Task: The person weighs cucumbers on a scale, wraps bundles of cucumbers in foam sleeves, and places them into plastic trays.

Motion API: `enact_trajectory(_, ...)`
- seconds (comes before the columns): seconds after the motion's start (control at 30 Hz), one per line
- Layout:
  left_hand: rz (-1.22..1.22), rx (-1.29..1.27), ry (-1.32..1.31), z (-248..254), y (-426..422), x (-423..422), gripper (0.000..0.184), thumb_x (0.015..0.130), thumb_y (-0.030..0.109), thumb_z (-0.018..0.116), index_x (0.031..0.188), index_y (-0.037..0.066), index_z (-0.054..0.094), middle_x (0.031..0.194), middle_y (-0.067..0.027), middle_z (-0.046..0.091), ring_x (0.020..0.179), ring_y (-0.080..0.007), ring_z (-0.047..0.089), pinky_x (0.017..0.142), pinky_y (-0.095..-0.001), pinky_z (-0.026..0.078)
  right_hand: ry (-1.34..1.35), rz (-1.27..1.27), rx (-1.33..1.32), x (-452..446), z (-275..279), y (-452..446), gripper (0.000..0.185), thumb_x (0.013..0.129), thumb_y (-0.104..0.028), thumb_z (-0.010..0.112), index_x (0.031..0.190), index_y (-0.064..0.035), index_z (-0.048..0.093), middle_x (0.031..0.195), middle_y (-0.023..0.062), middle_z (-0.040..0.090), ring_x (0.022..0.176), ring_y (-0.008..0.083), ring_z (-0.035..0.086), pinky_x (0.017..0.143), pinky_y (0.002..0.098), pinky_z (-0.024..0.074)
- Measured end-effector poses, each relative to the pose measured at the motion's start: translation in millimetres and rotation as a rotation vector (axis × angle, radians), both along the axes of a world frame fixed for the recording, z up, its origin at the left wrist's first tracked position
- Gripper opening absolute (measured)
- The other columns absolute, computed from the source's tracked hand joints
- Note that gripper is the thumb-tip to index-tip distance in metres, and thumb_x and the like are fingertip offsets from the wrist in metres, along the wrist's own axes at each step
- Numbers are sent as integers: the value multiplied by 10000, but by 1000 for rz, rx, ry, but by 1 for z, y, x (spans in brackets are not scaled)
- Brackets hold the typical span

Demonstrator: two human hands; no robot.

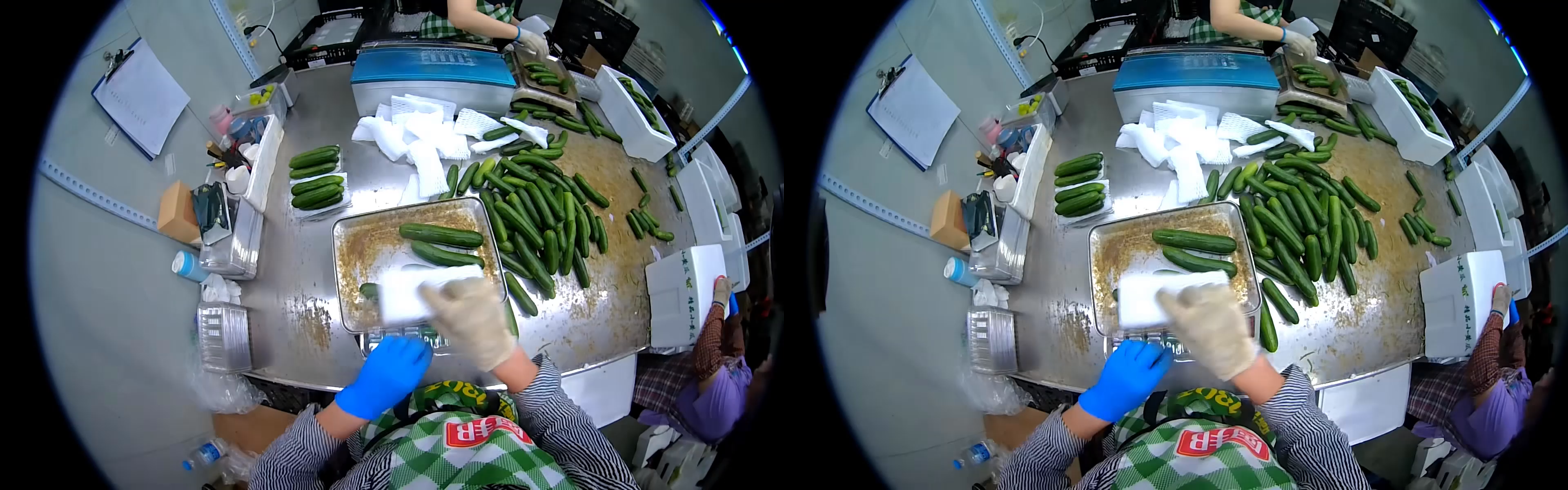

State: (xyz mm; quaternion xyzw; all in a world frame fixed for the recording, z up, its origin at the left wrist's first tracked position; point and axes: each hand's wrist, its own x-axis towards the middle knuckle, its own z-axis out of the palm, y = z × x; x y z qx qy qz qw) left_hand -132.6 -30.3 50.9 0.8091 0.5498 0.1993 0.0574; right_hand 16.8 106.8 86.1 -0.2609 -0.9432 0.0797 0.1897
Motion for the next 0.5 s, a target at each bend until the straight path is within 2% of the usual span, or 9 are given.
enact_trajectory(0.03, 0, 48, 10, -6, 1, -2, 229, 765, 111, 626, 974, 20, 642, 1070, -126, 596, 931, -284, 587, 811, -394, 479, -187, 98, -24, -9, -10, -6, 454, 767, -171, 717, 1200, -83, 609, 772, 64, 633, 696, 264, 638, 679, 392, 503)
enact_trajectory(0.13, 8, 217, 10, -18, 3, -5, 210, 772, 115, 647, 958, 17, 642, 1129, -144, 602, 986, -301, 594, 839, -400, 484, -142, 160, -108, -7, -24, -14, 486, 801, -219, 699, 1241, -67, 561, 766, 88, 642, 719, 275, 658, 655, 427, 502)
enact_trajectory(0.2, 0, 351, -26, -22, 2, -6, 197, 779, 119, 660, 948, 19, 644, 1162, -158, 606, 1018, -313, 601, 857, -403, 489, -80, 149, -208, -4, -27, -21, 532, 826, -204, 689, 1304, -53, 509, 804, 94, 658, 738, 290, 659, 651, 436, 503)
enact_trajectory(0.23, 13, 327, -23, -21, 0, -6, 193, 780, 120, 666, 949, 27, 649, 1172, -157, 609, 1024, -315, 605, 859, -407, 493, -49, 141, -257, -1, -29, -24, 556, 838, -196, 684, 1335, -46, 484, 822, 97, 666, 747, 297, 660, 649, 440, 503)
enact_trajectory(0.33, 15, 226, -25, -22, -7, -10, 191, 783, 125, 675, 960, 55, 661, 1184, -150, 617, 1014, -308, 618, 844, -413, 505, 14, 63, -619, 16, -24, -35, 607, 887, -157, 632, 1424, -9, 391, 1007, 164, 680, 824, 326, 671, 717, 445, 524)
enact_trajectory(0.43, -95, 70, -47, -28, -32, -9, 211, 790, 141, 663, 996, 92, 664, 1172, -137, 624, 950, -274, 629, 792, -401, 515, 224, -35, -1456, 30, 3, -33, 581, 918, -117, 561, 1445, 24, 364, 1093, 235, 678, 894, 319, 692, 805, 426, 542)
enact_trajectory(0.47, -152, 29, -45, -25, -43, -4, 219, 796, 148, 654, 1010, 102, 662, 1175, -133, 625, 935, -262, 629, 777, -393, 516, 142, 18, -1300, 31, -1, -31, 573, 919, -137, 536, 1445, 25, 378, 1121, 260, 664, 923, 325, 694, 833, 411, 541)
enact_trajectory(0.5, -208, -12, -44, -21, -54, 0, 228, 802, 154, 646, 1025, 113, 661, 1177, -129, 625, 919, -249, 629, 762, -385, 517, 153, 117, -800, 28, -23, -37, 542, 925, -196, 550, 1415, 1, 429, 1105, 268, 664, 936, 362, 687, 840, 420, 537)
